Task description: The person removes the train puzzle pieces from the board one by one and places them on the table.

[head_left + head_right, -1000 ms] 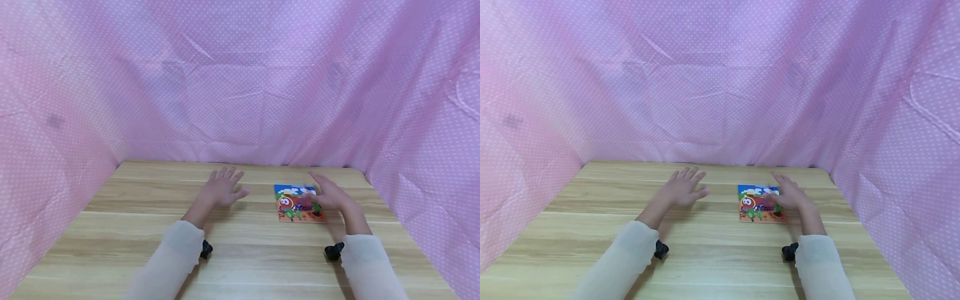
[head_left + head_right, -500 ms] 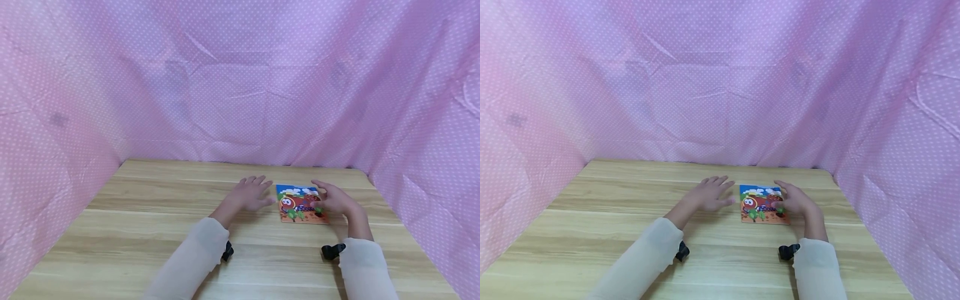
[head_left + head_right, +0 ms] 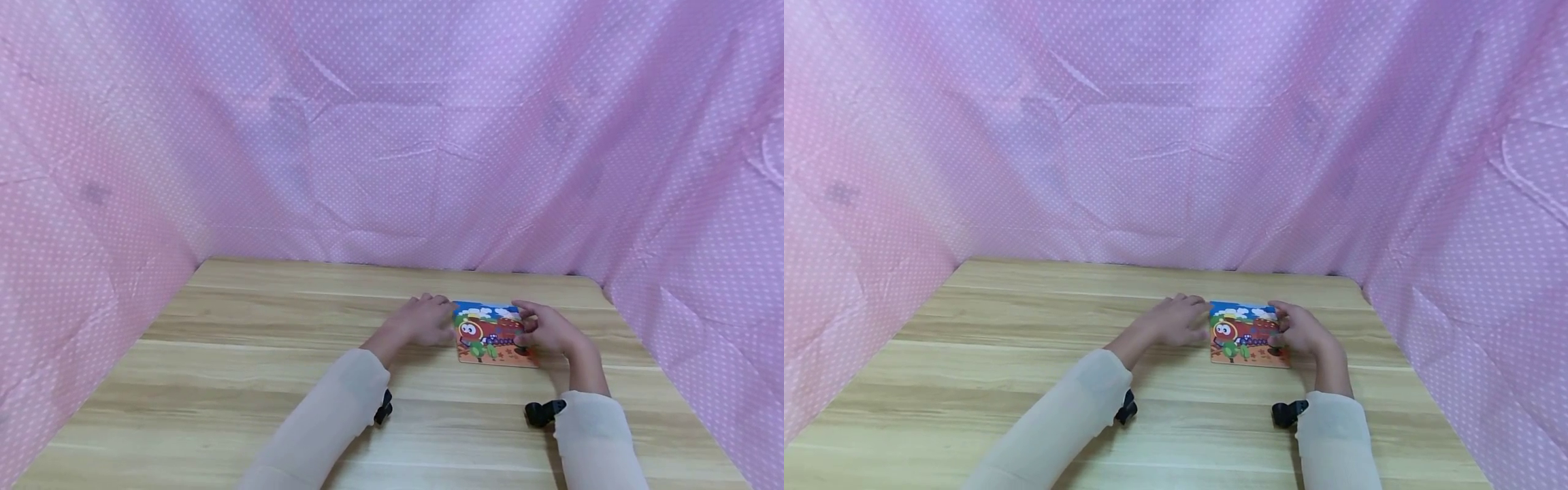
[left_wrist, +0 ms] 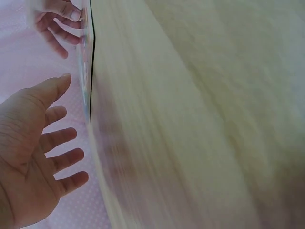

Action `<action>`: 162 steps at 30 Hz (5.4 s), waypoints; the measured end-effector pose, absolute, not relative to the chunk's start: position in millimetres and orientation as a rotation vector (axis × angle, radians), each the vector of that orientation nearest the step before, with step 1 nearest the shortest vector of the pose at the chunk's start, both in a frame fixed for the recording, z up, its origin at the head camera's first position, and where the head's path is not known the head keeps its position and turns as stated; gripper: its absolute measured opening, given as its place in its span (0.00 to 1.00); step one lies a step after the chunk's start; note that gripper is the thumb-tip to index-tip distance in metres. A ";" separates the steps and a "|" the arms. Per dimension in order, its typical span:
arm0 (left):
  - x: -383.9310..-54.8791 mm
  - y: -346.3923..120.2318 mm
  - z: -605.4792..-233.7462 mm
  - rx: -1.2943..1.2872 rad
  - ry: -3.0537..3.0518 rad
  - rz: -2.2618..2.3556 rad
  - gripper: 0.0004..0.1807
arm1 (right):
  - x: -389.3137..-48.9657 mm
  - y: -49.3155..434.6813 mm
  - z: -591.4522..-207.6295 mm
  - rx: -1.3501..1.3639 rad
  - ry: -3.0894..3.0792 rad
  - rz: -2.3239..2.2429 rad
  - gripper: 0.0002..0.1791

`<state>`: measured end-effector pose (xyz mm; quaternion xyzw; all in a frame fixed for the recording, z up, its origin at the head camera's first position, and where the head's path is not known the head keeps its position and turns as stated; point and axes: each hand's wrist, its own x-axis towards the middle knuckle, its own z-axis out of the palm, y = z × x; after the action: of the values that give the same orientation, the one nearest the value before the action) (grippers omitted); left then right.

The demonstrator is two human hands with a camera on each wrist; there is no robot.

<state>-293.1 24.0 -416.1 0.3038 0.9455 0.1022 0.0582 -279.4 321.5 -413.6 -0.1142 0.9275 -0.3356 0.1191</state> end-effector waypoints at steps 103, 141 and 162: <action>-328.2 72.8 -435.1 0.342 2.847 0.731 0.26 | -283.5 314.8 -411.5 -0.335 2.749 -0.974 0.29; -326.8 74.6 -432.9 0.340 2.847 0.950 0.18 | -285.1 291.6 -424.3 -0.338 2.715 -0.972 0.21; -327.1 49.4 -429.9 0.313 2.510 1.631 0.11 | -285.5 293.6 -427.9 -0.293 2.731 -0.958 0.21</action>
<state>-327.1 49.4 -429.9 0.1039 0.8321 0.5407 0.0659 -285.5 293.6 -427.9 -0.1001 0.9325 -0.3271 0.1161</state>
